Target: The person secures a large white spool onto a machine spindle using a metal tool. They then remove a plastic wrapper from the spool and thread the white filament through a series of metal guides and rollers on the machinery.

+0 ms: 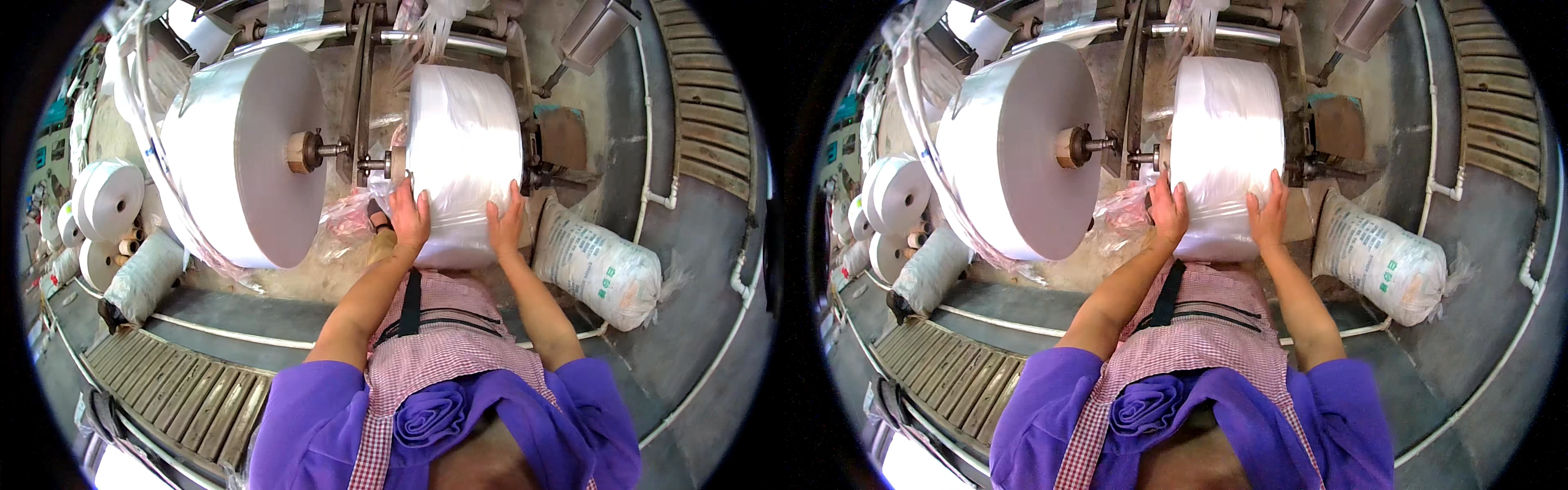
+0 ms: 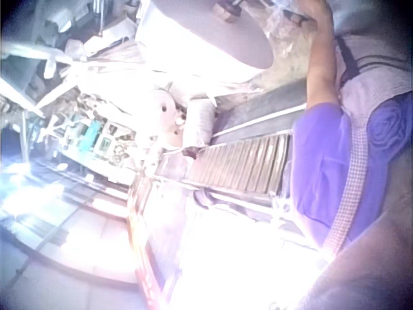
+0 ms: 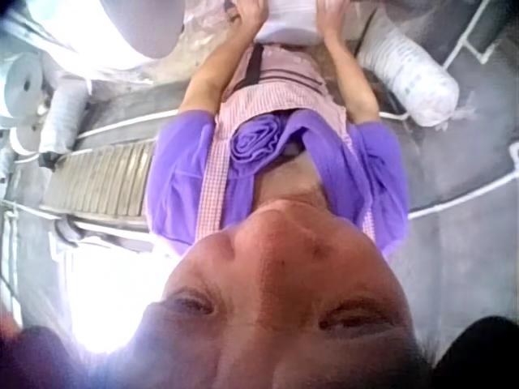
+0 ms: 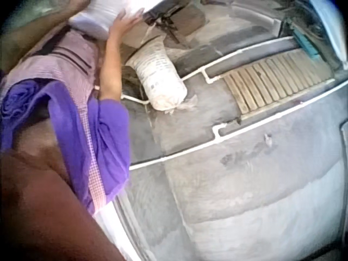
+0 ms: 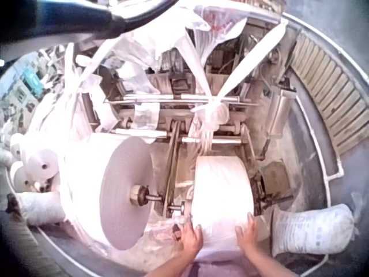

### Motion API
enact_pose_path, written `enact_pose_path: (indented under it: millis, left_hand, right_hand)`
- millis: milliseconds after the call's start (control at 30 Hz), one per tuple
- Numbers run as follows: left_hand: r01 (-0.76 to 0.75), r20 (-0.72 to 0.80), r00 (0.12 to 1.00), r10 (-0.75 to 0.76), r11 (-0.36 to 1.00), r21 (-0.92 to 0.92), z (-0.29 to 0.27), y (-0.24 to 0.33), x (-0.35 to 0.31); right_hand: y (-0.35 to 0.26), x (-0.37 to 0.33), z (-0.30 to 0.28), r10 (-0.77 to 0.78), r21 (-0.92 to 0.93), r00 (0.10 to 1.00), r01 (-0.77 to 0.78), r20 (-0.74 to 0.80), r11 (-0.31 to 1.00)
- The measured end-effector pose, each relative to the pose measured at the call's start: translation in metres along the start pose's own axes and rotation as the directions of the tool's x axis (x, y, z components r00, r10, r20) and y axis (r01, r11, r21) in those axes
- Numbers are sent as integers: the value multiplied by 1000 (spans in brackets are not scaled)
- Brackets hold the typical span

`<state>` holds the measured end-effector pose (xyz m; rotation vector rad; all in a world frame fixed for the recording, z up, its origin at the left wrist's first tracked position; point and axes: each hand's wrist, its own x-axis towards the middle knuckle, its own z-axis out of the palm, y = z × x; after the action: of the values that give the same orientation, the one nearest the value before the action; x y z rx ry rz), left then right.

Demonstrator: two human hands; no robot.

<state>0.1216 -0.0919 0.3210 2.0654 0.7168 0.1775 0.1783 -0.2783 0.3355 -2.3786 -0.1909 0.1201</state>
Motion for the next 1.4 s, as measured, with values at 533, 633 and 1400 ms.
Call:
enact_pose_path:
  millis: [533, 633, 1400]
  left_hand:
    - [182, -113, 974, -197, 975, -131, -26, -27, -91]
    - [326, -189, 881, -434, 846, -421, -42, -68, -147]
    - [987, -977, -112, -181, -131, -89, -628, 7, -635]
  right_hand:
    - [-54, 57, -34, -691, -191, 708, 706, 150, 682]
    - [-57, 54, -24, -714, -80, 697, 717, 73, 692]
    - [-82, -6, -60, -772, -49, 561, 817, 298, 575]
